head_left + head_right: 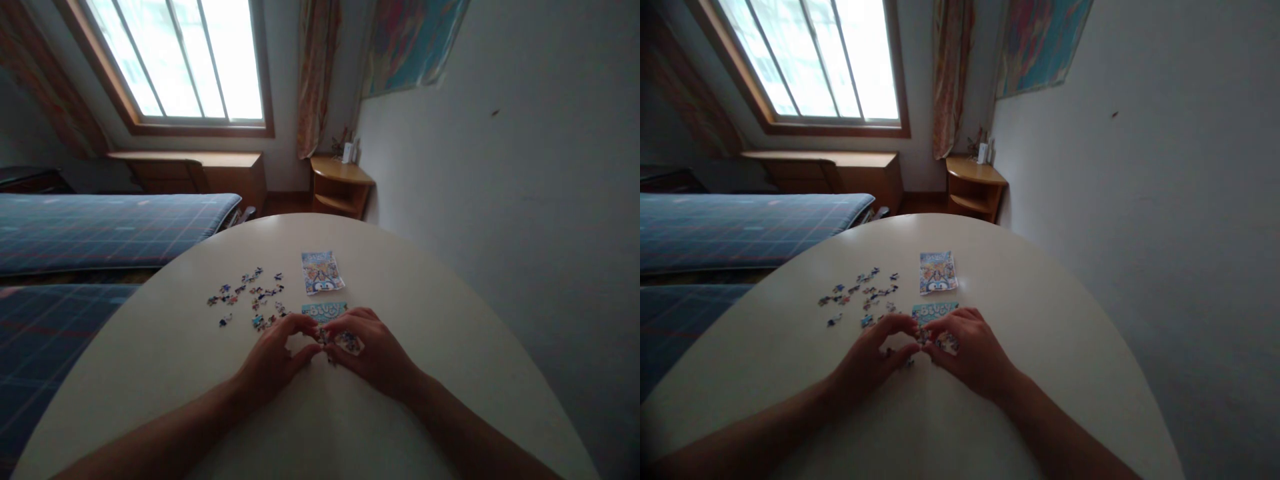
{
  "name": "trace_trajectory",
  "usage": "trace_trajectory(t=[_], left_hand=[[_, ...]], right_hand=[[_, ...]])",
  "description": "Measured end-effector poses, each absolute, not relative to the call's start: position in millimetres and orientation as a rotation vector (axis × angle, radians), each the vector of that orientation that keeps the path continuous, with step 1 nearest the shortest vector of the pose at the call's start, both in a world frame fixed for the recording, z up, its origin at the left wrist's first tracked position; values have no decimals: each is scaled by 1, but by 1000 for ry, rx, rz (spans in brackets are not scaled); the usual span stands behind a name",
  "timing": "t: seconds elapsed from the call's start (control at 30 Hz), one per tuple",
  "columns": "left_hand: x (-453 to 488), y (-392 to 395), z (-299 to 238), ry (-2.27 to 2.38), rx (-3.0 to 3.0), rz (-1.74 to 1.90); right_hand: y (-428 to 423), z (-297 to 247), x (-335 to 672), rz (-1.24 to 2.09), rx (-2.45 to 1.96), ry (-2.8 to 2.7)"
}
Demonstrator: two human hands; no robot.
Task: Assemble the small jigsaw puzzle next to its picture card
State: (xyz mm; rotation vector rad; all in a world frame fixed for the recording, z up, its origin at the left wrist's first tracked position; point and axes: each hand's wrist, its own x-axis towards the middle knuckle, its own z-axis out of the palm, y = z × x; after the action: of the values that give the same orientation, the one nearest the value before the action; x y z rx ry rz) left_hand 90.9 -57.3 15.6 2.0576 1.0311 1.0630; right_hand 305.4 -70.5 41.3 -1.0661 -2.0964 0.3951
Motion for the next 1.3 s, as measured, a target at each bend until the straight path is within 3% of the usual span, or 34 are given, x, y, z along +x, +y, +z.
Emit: trace_trajectory(t=[1.3], left_hand=[[98,-53,25,878,2179,1131]], right_hand=[[-72,43,308,361,-1092,-2102]])
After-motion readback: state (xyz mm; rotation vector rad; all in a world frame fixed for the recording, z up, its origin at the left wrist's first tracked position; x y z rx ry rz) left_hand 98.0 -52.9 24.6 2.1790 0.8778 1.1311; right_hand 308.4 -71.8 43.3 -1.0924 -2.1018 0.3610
